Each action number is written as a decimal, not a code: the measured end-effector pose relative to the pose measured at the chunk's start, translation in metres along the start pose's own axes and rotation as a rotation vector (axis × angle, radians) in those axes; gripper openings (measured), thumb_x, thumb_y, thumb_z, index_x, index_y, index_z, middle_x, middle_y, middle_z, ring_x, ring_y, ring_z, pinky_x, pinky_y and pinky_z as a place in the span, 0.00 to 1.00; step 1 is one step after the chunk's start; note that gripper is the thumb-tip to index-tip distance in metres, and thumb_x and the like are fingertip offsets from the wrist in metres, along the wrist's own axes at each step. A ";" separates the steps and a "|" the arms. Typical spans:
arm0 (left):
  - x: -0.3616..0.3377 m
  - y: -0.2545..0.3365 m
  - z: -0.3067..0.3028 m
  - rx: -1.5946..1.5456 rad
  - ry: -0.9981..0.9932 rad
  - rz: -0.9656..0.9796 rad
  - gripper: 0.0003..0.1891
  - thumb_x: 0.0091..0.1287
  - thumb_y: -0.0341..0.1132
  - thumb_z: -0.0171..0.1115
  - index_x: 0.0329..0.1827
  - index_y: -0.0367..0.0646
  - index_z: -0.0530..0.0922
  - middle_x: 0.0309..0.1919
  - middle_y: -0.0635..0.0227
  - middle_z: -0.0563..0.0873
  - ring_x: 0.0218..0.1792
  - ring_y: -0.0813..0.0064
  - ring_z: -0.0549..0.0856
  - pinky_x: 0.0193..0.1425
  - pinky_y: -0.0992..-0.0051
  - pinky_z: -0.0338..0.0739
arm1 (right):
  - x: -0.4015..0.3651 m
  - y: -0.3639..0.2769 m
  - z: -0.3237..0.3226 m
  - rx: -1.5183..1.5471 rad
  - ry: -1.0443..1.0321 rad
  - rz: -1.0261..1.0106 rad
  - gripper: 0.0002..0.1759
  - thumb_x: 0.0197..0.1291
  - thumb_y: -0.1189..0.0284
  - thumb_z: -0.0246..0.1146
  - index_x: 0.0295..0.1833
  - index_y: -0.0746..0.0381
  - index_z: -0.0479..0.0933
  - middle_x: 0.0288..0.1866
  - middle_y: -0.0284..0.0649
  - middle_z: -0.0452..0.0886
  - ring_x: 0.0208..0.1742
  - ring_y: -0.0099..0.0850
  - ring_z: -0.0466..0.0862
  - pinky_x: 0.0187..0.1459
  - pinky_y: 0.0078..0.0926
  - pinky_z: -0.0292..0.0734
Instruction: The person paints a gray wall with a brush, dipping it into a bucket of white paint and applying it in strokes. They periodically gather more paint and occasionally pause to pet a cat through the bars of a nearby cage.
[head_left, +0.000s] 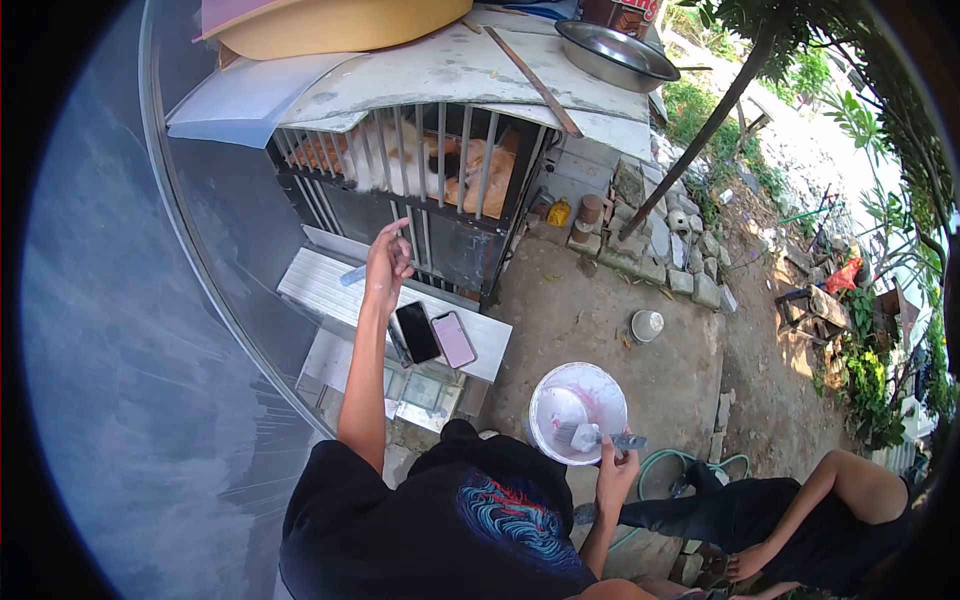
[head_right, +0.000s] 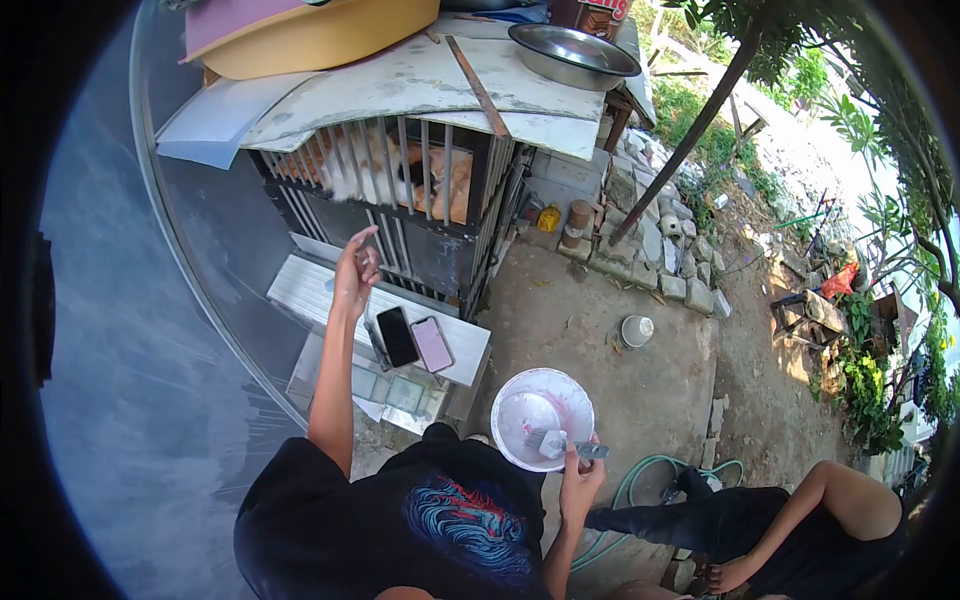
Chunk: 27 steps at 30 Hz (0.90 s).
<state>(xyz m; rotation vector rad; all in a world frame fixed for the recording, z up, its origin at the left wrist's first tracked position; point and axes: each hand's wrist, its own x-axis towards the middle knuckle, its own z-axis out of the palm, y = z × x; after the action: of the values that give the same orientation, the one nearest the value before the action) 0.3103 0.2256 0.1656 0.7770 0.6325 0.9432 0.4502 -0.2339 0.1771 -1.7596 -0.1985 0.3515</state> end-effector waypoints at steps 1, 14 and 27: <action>-0.020 -0.008 0.003 0.041 -0.038 -0.031 0.20 0.75 0.41 0.48 0.64 0.41 0.73 0.23 0.77 0.72 0.17 0.88 0.61 0.22 0.83 0.59 | 0.003 -0.003 0.003 0.009 -0.022 0.032 0.28 0.67 0.74 0.65 0.69 0.72 0.68 0.51 0.41 0.81 0.43 0.24 0.82 0.38 0.21 0.79; -0.179 -0.073 0.026 0.584 0.003 -0.013 0.21 0.77 0.47 0.52 0.65 0.45 0.75 0.39 0.69 0.80 0.39 0.79 0.78 0.44 0.79 0.75 | 0.111 -0.068 0.083 -0.120 -0.729 0.020 0.31 0.67 0.74 0.66 0.71 0.72 0.64 0.53 0.41 0.80 0.47 0.22 0.82 0.48 0.19 0.77; -0.236 -0.048 0.119 0.757 0.721 0.334 0.18 0.71 0.30 0.60 0.62 0.34 0.77 0.40 0.63 0.85 0.34 0.80 0.80 0.38 0.77 0.76 | 0.141 -0.103 0.146 -0.212 -1.081 -0.646 0.26 0.64 0.78 0.65 0.67 0.69 0.70 0.52 0.45 0.80 0.47 0.31 0.83 0.49 0.26 0.78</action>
<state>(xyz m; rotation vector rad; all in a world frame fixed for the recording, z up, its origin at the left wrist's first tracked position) 0.3170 -0.0352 0.2275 1.2392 1.5802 1.3187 0.5391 -0.0319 0.2321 -1.4322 -1.5698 0.7834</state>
